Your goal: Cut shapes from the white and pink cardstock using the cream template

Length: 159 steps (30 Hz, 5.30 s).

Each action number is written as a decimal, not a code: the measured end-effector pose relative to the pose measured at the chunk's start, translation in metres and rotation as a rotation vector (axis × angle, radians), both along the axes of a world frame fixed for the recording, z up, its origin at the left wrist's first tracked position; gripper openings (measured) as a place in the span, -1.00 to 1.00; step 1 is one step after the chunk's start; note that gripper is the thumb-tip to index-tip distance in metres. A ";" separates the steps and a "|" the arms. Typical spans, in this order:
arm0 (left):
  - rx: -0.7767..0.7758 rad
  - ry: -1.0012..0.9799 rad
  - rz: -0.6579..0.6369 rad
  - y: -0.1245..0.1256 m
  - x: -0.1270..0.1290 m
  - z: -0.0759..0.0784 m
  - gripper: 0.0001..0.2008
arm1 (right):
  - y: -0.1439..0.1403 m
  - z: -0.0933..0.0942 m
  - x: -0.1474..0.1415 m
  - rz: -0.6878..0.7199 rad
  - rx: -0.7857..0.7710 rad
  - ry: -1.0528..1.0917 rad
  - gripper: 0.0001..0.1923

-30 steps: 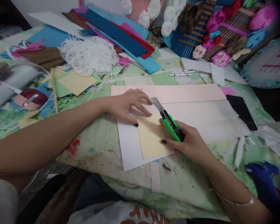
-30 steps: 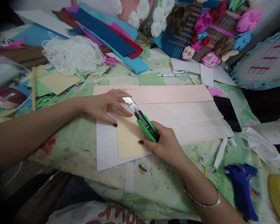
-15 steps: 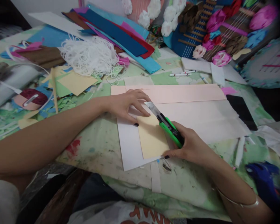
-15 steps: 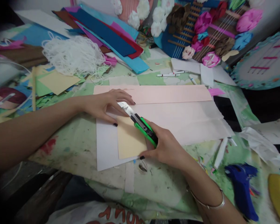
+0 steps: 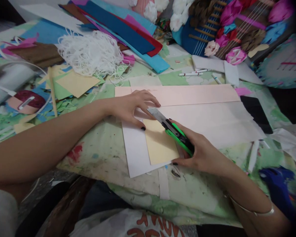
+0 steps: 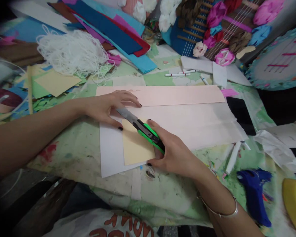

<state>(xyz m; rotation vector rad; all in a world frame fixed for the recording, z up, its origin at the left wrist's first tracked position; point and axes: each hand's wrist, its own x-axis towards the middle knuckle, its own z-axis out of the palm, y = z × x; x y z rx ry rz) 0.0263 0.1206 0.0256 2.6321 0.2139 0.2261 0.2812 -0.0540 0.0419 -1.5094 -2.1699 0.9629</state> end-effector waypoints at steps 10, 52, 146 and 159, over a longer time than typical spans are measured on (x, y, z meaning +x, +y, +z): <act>0.015 -0.010 0.011 -0.002 0.000 0.000 -0.64 | 0.001 -0.001 -0.001 0.004 0.000 0.018 0.02; -0.018 -0.029 0.052 -0.003 0.002 -0.001 -0.56 | 0.002 -0.005 -0.004 -0.027 0.050 0.008 -0.03; 0.428 -0.068 -0.128 -0.060 0.024 0.008 -0.68 | 0.012 -0.001 0.004 -0.446 -0.368 0.833 -0.68; 0.469 0.025 -0.140 -0.081 0.030 0.006 -0.46 | 0.014 -0.003 0.005 -0.523 -0.426 0.957 -0.76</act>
